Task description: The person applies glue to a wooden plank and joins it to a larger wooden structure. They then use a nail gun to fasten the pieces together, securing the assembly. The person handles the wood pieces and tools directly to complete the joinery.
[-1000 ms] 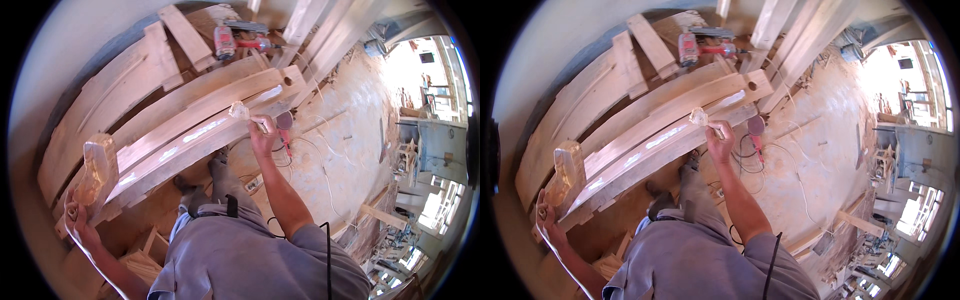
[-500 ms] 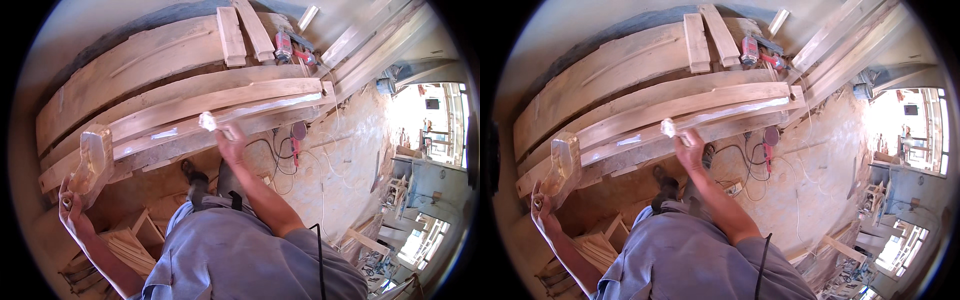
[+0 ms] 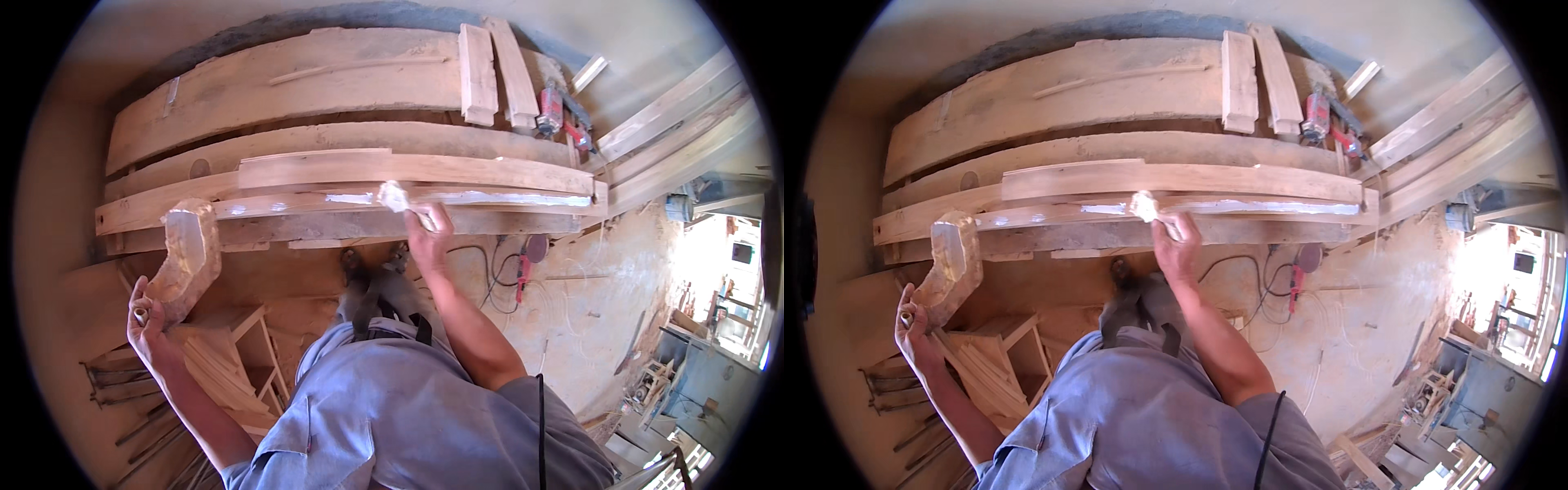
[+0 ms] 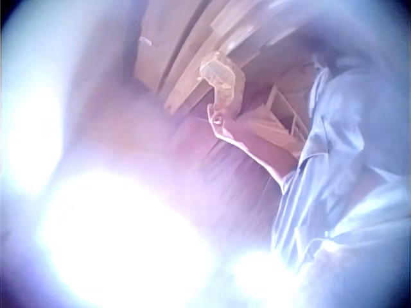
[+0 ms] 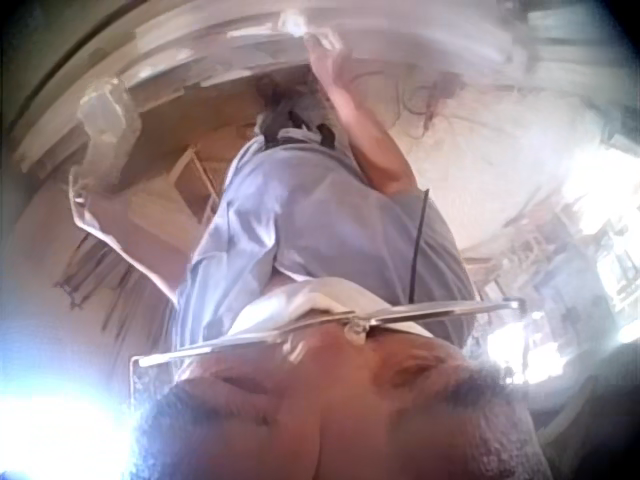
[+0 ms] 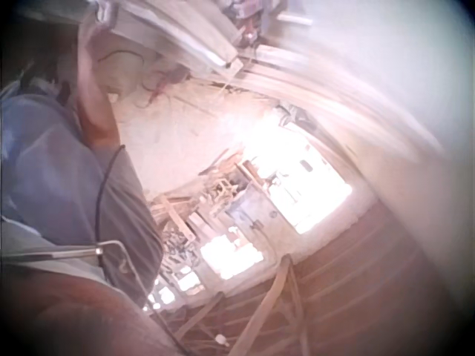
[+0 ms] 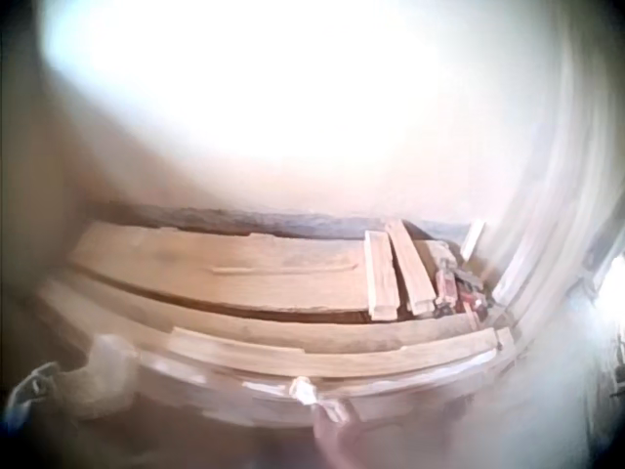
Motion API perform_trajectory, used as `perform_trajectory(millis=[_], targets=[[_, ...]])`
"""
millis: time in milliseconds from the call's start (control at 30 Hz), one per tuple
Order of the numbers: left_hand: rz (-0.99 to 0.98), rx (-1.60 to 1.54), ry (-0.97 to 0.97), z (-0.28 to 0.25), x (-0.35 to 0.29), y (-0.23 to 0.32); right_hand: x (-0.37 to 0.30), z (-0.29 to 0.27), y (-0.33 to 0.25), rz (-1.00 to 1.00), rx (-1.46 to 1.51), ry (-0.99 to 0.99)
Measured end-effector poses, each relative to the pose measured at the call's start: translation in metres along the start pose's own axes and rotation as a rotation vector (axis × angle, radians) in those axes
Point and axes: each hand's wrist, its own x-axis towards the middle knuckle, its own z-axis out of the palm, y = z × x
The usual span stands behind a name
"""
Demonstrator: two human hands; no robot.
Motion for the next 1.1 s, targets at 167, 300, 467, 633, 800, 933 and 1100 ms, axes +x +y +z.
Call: perform_trajectory(millis=[167,300,467,633,800,933,1100], targets=[[-0.092,-0.034,-0.014,0.0,-0.024,0.022,-0.017,0.084,-0.025,-0.037,0.066,-0.219],[-0.056,0.061,-0.02,-0.006,-0.027,0.029,-0.025,0.109,-0.036,-0.021,0.181,-0.265],[-0.092,0.003,0.021,-0.014,-0.023,0.015,-0.007,0.021,-0.014,0.05,0.013,-0.102],[-0.06,-0.021,-0.068,-0.023,0.007,-0.023,0.012,-0.052,0.006,-0.058,-0.097,0.123],[-0.031,0.017,-0.206,-0.054,0.047,-0.044,-0.02,0.026,-0.017,-0.237,-0.166,0.025],[-0.028,-0.007,-0.197,-0.1,0.074,-0.046,-0.051,0.121,-0.048,-0.237,-0.136,-0.005],[0.043,0.096,-0.169,-0.168,0.1,-0.056,-0.083,0.225,-0.079,-0.352,-0.134,-0.105]])
